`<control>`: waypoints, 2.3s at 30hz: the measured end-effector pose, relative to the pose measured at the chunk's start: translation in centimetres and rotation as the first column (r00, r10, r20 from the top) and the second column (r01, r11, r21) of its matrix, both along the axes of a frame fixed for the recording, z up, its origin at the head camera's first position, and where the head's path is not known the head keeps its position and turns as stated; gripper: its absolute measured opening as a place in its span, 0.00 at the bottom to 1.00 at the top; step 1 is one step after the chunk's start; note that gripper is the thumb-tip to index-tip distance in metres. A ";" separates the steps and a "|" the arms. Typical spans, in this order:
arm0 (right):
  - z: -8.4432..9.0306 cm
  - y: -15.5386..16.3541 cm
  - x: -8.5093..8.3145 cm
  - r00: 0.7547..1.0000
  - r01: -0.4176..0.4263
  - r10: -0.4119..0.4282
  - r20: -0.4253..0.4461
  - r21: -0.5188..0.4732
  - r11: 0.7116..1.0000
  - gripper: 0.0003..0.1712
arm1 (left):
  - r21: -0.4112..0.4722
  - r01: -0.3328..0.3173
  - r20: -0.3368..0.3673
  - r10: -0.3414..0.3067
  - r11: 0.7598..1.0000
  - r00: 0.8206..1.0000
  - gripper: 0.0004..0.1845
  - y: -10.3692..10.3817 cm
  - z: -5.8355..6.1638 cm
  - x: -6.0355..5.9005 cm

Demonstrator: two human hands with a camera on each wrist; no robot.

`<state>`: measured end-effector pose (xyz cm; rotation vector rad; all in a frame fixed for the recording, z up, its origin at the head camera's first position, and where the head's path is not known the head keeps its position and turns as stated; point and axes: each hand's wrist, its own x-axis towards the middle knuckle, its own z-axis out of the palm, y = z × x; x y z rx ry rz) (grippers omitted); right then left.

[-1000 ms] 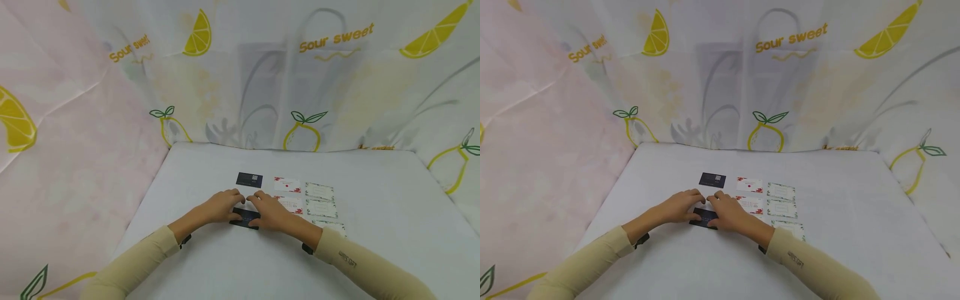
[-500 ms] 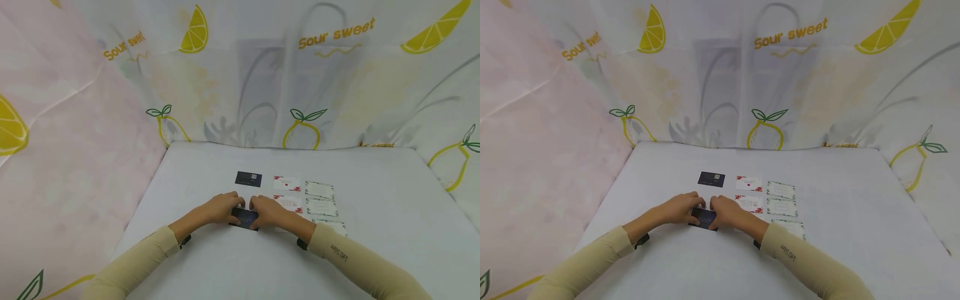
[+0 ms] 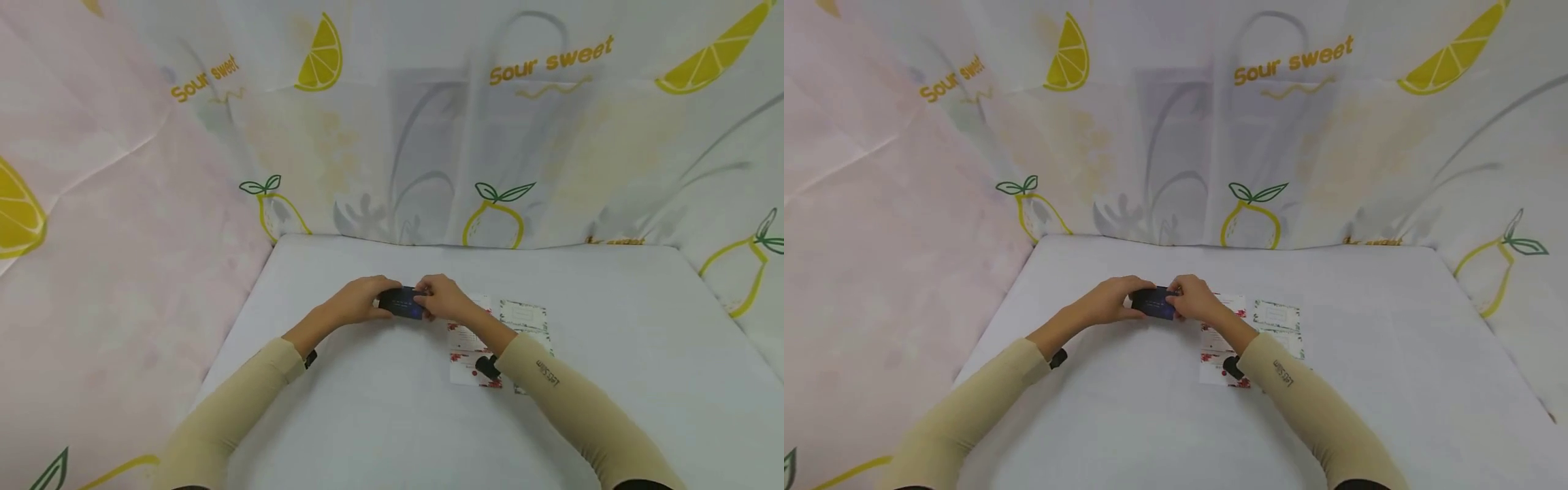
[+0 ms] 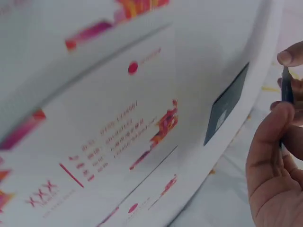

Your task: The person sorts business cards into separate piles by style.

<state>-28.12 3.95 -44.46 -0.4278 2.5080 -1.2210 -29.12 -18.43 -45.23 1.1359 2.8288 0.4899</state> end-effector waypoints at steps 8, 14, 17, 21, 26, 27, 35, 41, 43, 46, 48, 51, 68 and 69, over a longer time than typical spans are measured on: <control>-0.9 -0.5 -2.3 0.964 0.009 0.070 -0.257 0.292 0.956 0.20 | -0.052 -0.019 0.018 0.019 0.998 1.000 0.33 0.4 -1.2 -3.8; -1.5 -0.6 -2.5 0.944 0.003 0.154 -0.291 0.476 0.880 0.33 | -0.068 -0.003 0.038 0.005 0.998 0.999 0.31 1.1 -1.1 -4.4; -1.7 -0.7 -2.7 0.935 0.007 0.182 -0.303 0.530 0.848 0.32 | -0.104 -0.009 0.029 0.013 0.995 0.999 0.30 1.3 -1.0 -4.4; -2.1 -0.7 -2.9 0.943 0.011 0.171 -0.285 0.542 0.840 0.32 | -0.161 -0.027 0.034 0.033 0.987 0.999 0.30 1.6 -1.2 -4.7; -2.1 -1.0 -3.1 0.957 -0.016 0.171 -0.234 0.546 0.838 0.30 | -0.216 -0.034 0.043 0.044 0.976 0.998 0.31 1.8 -1.4 -4.9; -2.0 -1.0 -3.1 0.958 -0.017 0.170 -0.229 0.547 0.837 0.29 | -0.219 -0.036 0.047 0.048 0.975 0.998 0.31 1.9 -1.3 -4.9; -2.6 -1.2 -3.4 0.968 -0.002 0.134 -0.210 0.532 0.847 0.33 | -0.231 -0.064 0.079 0.084 0.971 0.993 0.32 2.1 -1.3 -4.9; -2.9 -1.2 -3.5 0.974 0.035 0.092 -0.207 0.538 0.842 0.33 | -0.232 -0.097 0.089 0.121 0.968 0.989 0.34 1.8 -1.4 -5.0; -2.9 -1.2 -3.5 0.974 0.043 0.083 -0.209 0.535 0.844 0.32 | -0.225 -0.095 0.096 0.120 0.970 0.988 0.33 1.7 -1.3 -5.1; -2.9 -1.2 -3.4 0.978 0.043 0.071 -0.196 0.525 0.850 0.31 | -0.227 -0.089 0.114 0.117 0.970 0.987 0.32 1.6 -1.3 -5.0; -2.8 -1.3 -3.3 0.979 0.042 0.070 -0.192 0.520 0.853 0.32 | -0.230 -0.090 0.130 0.123 0.969 0.984 0.31 1.5 -1.3 -5.0; -2.8 -1.3 -3.2 0.980 0.044 0.064 -0.191 0.513 0.857 0.32 | -0.223 -0.097 0.149 0.132 0.970 0.980 0.31 1.3 -1.2 -5.0; -2.4 -0.7 -2.9 0.983 0.062 0.025 -0.180 0.461 0.885 0.31 | -0.188 -0.085 0.164 0.117 0.978 0.980 0.29 1.7 -1.0 -4.9; -2.4 -0.7 -2.9 0.983 0.061 0.029 -0.183 0.464 0.884 0.31 | -0.187 -0.084 0.170 0.117 0.979 0.978 0.29 1.7 -1.0 -4.9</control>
